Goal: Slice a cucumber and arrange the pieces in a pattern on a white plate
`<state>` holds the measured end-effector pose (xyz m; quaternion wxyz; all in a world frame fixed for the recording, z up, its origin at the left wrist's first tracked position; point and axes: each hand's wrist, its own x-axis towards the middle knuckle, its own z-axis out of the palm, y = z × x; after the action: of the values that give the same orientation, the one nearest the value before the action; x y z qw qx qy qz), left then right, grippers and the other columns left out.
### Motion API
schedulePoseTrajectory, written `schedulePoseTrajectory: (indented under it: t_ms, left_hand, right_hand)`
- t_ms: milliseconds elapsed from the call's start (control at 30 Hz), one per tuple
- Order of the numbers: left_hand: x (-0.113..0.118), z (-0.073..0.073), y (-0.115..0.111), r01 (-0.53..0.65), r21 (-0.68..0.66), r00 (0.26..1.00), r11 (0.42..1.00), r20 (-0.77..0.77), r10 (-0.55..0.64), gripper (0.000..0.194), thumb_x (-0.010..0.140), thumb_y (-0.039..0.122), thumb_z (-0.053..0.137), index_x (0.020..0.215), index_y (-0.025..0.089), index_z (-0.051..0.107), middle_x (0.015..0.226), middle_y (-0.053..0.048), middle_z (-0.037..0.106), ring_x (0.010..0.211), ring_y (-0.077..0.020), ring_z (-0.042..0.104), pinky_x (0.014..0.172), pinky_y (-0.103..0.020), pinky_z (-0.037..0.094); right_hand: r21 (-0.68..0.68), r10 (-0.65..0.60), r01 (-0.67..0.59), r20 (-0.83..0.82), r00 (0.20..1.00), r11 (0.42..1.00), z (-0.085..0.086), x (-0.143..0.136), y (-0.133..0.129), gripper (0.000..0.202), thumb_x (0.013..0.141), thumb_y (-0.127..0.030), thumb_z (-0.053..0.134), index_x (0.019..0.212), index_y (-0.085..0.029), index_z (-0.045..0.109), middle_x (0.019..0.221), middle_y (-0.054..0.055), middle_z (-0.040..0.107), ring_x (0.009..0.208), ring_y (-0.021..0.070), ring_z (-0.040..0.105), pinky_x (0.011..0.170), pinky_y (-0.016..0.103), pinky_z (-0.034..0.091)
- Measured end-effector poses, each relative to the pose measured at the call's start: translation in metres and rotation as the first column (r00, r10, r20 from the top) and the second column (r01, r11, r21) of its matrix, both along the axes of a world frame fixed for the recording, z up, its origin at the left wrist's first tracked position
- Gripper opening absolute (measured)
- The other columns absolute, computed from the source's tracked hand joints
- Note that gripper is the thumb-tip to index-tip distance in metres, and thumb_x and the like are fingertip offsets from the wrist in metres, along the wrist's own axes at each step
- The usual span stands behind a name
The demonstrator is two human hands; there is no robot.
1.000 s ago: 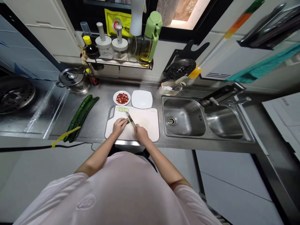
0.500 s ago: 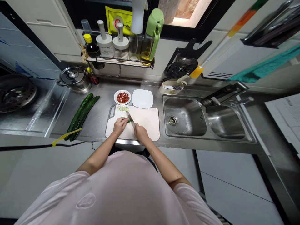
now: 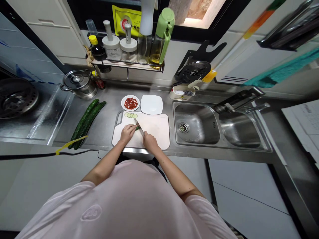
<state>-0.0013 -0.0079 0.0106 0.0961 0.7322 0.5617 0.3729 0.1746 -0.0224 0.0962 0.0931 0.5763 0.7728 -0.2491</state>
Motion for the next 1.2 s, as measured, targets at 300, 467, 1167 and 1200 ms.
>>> schedulePoseTrajectory:
  t_ms: [300,467,1167,1200]
  left_hand:
    - [-0.001,-0.001,0.0,0.0,-0.009,1.0,1.0,-0.01,0.0,0.024,0.089,0.028,0.046,0.104,0.023,0.065,0.099,-0.006,0.064,0.093,-0.0168,0.058,0.084,-0.034,0.046]
    - [0.0,-0.001,0.0,-0.001,-0.018,1.0,1.0,0.001,0.001,0.024,0.089,0.028,0.046,0.102,0.023,0.065,0.099,-0.006,0.064,0.094,-0.0168,0.058,0.084,-0.034,0.047]
    - [0.0,-0.002,0.001,0.0,-0.025,1.0,1.0,0.022,0.0,0.024,0.089,0.028,0.046,0.103,0.023,0.065,0.1,-0.006,0.065,0.094,-0.0166,0.058,0.085,-0.034,0.047]
    - [0.0,-0.002,0.001,0.001,-0.026,1.0,1.0,0.024,-0.001,0.024,0.089,0.028,0.046,0.103,0.023,0.065,0.1,-0.006,0.065,0.094,-0.0166,0.058,0.085,-0.035,0.047]
  right_hand:
    - [-0.058,0.031,-0.028,0.035,0.999,0.998,0.005,0.01,-0.014,0.023,0.093,-0.021,0.032,0.114,-0.015,0.04,0.092,0.013,0.063,0.085,0.0231,0.061,0.071,0.031,0.043]
    - [-0.069,0.04,-0.037,0.044,0.998,0.997,0.008,0.012,-0.015,0.023,0.093,-0.019,0.032,0.114,-0.014,0.04,0.092,0.014,0.063,0.087,0.023,0.061,0.071,0.03,0.043]
    - [-0.052,0.056,-0.055,0.022,0.998,0.997,0.007,-0.002,0.008,0.023,0.091,-0.015,0.033,0.112,-0.014,0.042,0.096,0.014,0.062,0.088,0.0229,0.061,0.071,0.03,0.044]
    - [-0.047,0.057,-0.056,0.021,0.998,0.997,0.008,-0.003,0.01,0.023,0.091,-0.015,0.033,0.111,-0.014,0.042,0.096,0.014,0.062,0.088,0.0227,0.061,0.072,0.03,0.044]
